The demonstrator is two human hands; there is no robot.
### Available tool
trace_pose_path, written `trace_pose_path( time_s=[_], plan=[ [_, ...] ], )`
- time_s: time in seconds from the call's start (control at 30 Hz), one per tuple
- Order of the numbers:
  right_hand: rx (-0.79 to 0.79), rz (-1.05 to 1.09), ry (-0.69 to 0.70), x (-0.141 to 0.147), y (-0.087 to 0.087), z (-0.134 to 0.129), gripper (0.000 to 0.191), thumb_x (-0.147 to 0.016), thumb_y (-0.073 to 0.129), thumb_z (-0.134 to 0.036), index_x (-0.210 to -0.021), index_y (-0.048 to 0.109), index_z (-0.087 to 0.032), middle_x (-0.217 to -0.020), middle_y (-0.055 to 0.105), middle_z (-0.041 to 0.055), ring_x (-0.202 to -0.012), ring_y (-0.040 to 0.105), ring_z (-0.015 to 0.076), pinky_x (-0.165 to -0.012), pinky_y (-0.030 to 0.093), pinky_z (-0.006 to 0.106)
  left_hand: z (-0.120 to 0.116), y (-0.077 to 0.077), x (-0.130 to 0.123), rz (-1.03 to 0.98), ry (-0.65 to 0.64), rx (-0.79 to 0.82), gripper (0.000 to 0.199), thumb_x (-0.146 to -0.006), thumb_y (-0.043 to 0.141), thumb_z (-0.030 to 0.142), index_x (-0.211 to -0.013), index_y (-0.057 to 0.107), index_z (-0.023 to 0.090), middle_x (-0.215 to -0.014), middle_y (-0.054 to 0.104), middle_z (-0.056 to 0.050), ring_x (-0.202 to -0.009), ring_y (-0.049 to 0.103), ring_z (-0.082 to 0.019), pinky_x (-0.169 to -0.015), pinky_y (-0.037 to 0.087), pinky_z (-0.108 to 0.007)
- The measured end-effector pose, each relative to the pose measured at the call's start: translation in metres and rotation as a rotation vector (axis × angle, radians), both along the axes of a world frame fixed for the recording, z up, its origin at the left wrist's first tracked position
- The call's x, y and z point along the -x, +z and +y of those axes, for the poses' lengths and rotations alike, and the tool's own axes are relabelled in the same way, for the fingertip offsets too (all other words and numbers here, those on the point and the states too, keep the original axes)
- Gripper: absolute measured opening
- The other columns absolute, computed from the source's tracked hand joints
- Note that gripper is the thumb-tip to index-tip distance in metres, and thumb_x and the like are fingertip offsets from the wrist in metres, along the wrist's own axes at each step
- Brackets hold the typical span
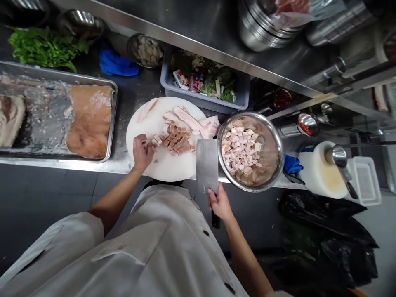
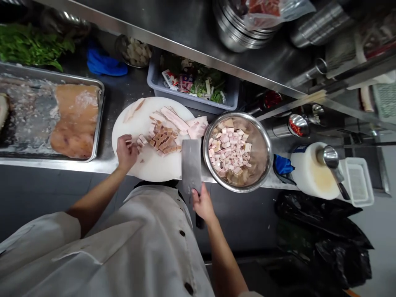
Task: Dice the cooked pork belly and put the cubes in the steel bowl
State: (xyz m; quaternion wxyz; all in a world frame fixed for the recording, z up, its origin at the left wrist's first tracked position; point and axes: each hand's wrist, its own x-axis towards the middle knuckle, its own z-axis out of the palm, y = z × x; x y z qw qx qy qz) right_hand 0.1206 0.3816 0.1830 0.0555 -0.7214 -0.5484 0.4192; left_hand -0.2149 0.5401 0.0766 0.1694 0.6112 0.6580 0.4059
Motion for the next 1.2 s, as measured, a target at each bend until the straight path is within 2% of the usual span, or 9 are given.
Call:
trace_pose_path(
  time_s=[0.13,0.2,0.27,0.4,0.6,0.77,0.93,1.07,1.2],
  plan=[
    [0.108,0.296,-0.287,-0.025,-0.011,-0.028,0.037,-0.091,0.046,-0.054,-0.11,0.037,-0.024,-0.048,0.045,-0.0148,-0.033,0.047,0.0139,-0.037,0.038,0.023,0.039,0.016,-0.014,0.027,-0.342,0.075,0.053,-0.089,0.059,0.033,-0.139,0.043,0.021,-0.137,0.054,-0.014,-0.126,0.054,-0.026,-0.105,0.05,-0.045],
    [0.105,0.365,-0.331,-0.022,-0.023,-0.023,0.038,-0.089,0.05,-0.053,-0.11,0.037,-0.024,-0.047,0.044,-0.0165,-0.033,0.045,0.0121,-0.037,0.038,0.021,0.049,0.028,-0.029,0.171,-0.54,0.118,0.075,-0.079,0.074,0.047,-0.144,0.044,0.025,-0.149,0.046,-0.015,-0.136,0.046,-0.034,-0.109,0.045,-0.052],
    [0.105,0.478,-0.364,-0.01,-0.038,-0.01,0.042,-0.088,0.053,-0.052,-0.114,0.035,-0.024,-0.047,0.041,-0.018,-0.033,0.043,0.0112,-0.036,0.037,0.02,0.05,0.041,-0.046,0.346,-0.625,0.182,0.095,-0.065,0.085,0.056,-0.147,0.045,0.031,-0.16,0.034,-0.015,-0.142,0.034,-0.044,-0.108,0.041,-0.063],
    [0.145,0.72,-0.382,0.037,-0.067,0.031,0.049,-0.087,0.058,-0.051,-0.119,0.033,-0.025,-0.05,0.038,-0.0192,-0.033,0.04,0.0092,-0.035,0.036,0.018,0.039,0.057,-0.072,0.554,-0.642,0.257,0.102,-0.058,0.088,0.062,-0.148,0.047,0.037,-0.167,0.02,-0.013,-0.144,0.024,-0.054,-0.101,0.039,-0.071],
    [0.133,0.817,-0.288,0.107,-0.085,0.068,0.038,-0.093,0.054,-0.045,-0.117,0.032,-0.026,-0.05,0.039,-0.0185,-0.032,0.041,0.0099,-0.034,0.037,0.018,0.031,0.051,-0.076,0.451,-0.428,0.163,0.075,-0.073,0.077,0.055,-0.141,0.055,0.032,-0.16,0.034,-0.014,-0.139,0.033,-0.048,-0.099,0.041,-0.065],
    [0.161,0.797,-0.152,0.125,-0.074,0.077,0.031,-0.099,0.047,-0.039,-0.122,0.032,-0.024,-0.054,0.042,-0.0143,-0.034,0.045,0.0119,-0.036,0.04,0.022,0.031,0.044,-0.059,0.343,-0.28,-0.021,0.073,-0.076,0.074,0.056,-0.139,0.053,0.025,-0.151,0.043,-0.017,-0.137,0.04,-0.041,-0.11,0.035,-0.06],
    [0.112,0.707,-0.046,0.117,-0.052,0.088,0.032,-0.1,0.044,-0.035,-0.127,0.034,-0.022,-0.056,0.048,-0.0108,-0.038,0.05,0.0141,-0.038,0.04,0.023,0.036,0.063,-0.062,0.292,-0.227,-0.108,0.077,-0.075,0.073,0.058,-0.141,0.049,0.027,-0.154,0.04,-0.016,-0.141,0.037,-0.042,-0.111,0.031,-0.062],
    [0.027,0.719,-0.077,0.087,-0.033,0.088,0.03,-0.1,0.043,-0.036,-0.125,0.035,-0.023,-0.056,0.046,-0.0116,-0.037,0.049,0.014,-0.038,0.039,0.023,0.043,0.092,-0.098,0.285,-0.259,-0.131,0.078,-0.076,0.072,0.06,-0.143,0.047,0.027,-0.157,0.036,-0.015,-0.145,0.031,-0.045,-0.112,0.03,-0.066],
    [-0.029,0.608,-0.186,0.031,-0.003,0.069,0.036,-0.1,0.037,-0.039,-0.132,0.031,-0.022,-0.057,0.047,-0.0097,-0.04,0.051,0.0159,-0.04,0.044,0.025,0.045,0.119,-0.175,0.305,-0.399,-0.141,0.082,-0.079,0.067,0.068,-0.146,0.045,0.028,-0.161,0.03,-0.014,-0.148,0.022,-0.048,-0.112,0.026,-0.07]
  ],
)
